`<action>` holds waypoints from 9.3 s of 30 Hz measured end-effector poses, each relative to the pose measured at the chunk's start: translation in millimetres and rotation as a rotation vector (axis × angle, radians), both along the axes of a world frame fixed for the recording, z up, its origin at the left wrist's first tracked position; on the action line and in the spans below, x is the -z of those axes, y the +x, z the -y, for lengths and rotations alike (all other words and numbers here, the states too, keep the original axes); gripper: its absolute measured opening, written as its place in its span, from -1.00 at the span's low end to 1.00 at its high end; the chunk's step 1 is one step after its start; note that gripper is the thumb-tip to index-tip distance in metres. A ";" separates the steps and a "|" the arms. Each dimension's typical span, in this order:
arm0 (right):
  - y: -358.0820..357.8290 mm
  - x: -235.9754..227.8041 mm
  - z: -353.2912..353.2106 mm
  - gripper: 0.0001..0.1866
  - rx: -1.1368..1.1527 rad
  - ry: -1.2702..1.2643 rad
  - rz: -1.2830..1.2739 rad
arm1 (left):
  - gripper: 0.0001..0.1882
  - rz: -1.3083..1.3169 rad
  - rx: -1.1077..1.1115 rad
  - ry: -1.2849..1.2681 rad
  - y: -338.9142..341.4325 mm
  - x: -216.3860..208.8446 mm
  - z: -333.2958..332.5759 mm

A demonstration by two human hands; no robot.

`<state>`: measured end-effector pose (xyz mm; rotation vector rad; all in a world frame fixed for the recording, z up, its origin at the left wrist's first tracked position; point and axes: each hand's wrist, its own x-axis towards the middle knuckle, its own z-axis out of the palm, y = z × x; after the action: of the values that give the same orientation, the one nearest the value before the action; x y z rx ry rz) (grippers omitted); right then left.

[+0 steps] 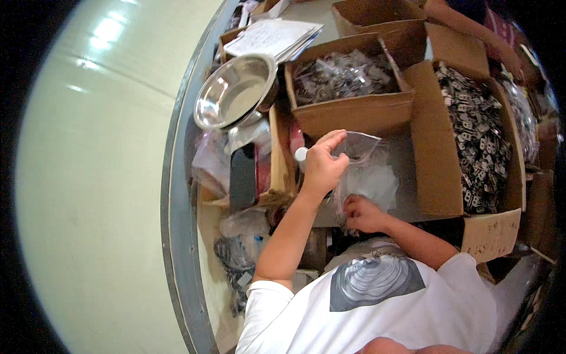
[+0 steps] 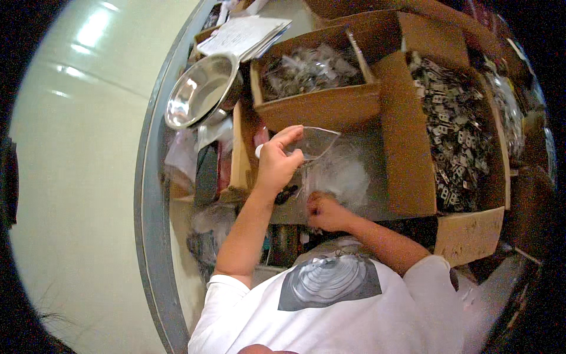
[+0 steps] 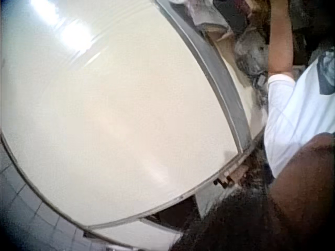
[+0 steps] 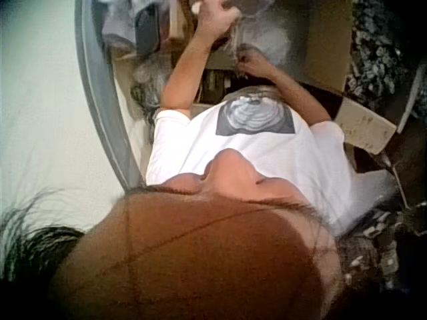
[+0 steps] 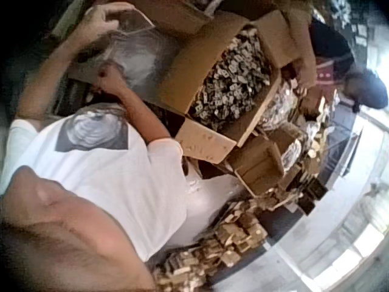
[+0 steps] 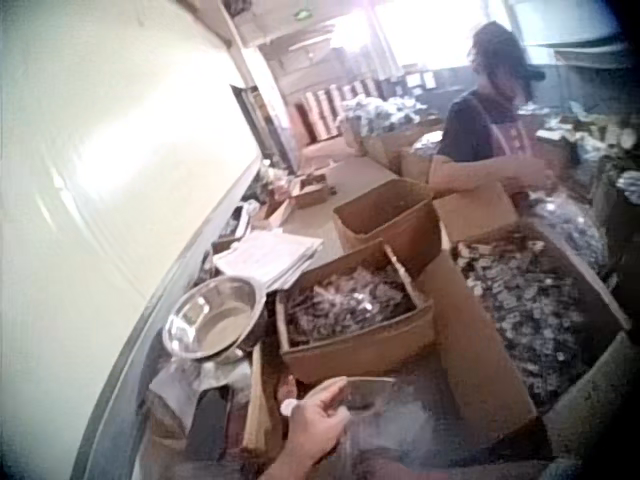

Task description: The person sorts metal hinges from a large box into small plastic bags, then seals the bags and places them in a separate cardboard box.

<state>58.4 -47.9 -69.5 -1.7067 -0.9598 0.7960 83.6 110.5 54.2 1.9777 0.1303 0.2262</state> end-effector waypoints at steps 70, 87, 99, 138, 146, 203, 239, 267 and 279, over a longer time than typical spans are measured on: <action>96.6 -131.3 251.8 -0.75 0.887 -1.013 0.633 | -0.56 -0.142 0.130 0.661 -75.5 220.2 46.6; -17.2 -47.0 105.3 -0.73 0.553 -0.272 0.536 | -0.45 0.025 0.135 0.464 -62.3 198.1 50.9; -38.1 -5.0 89.3 -0.75 0.654 -0.360 0.649 | -0.29 0.142 0.483 0.488 -72.6 183.6 59.8; -6.4 97.8 83.3 -0.47 0.759 -0.407 0.659 | 0.08 -0.217 0.655 0.624 -57.4 182.2 24.0; -6.8 108.8 83.6 -0.64 0.818 -0.395 0.740 | -0.22 -0.121 0.487 0.808 -65.5 175.4 43.1; -59.9 -101.7 115.9 -0.74 0.895 -0.096 1.100 | -0.92 0.615 0.369 0.099 -58.0 18.4 68.1; -125.1 -4.9 161.9 -0.82 0.927 -0.309 0.355 | -0.76 0.171 0.271 0.813 -64.2 173.7 37.8; -57.3 19.4 96.0 -0.81 0.662 -0.130 0.269 | -0.63 0.111 0.271 0.719 -46.4 204.7 26.4; -56.2 9.8 92.1 -0.84 0.642 -0.181 0.215 | -0.83 -0.159 0.059 0.222 -55.3 136.3 46.0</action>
<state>2.2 -140.0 -79.3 -2.1230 -0.4254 0.2814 28.3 64.4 -82.2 2.2164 0.1543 0.0457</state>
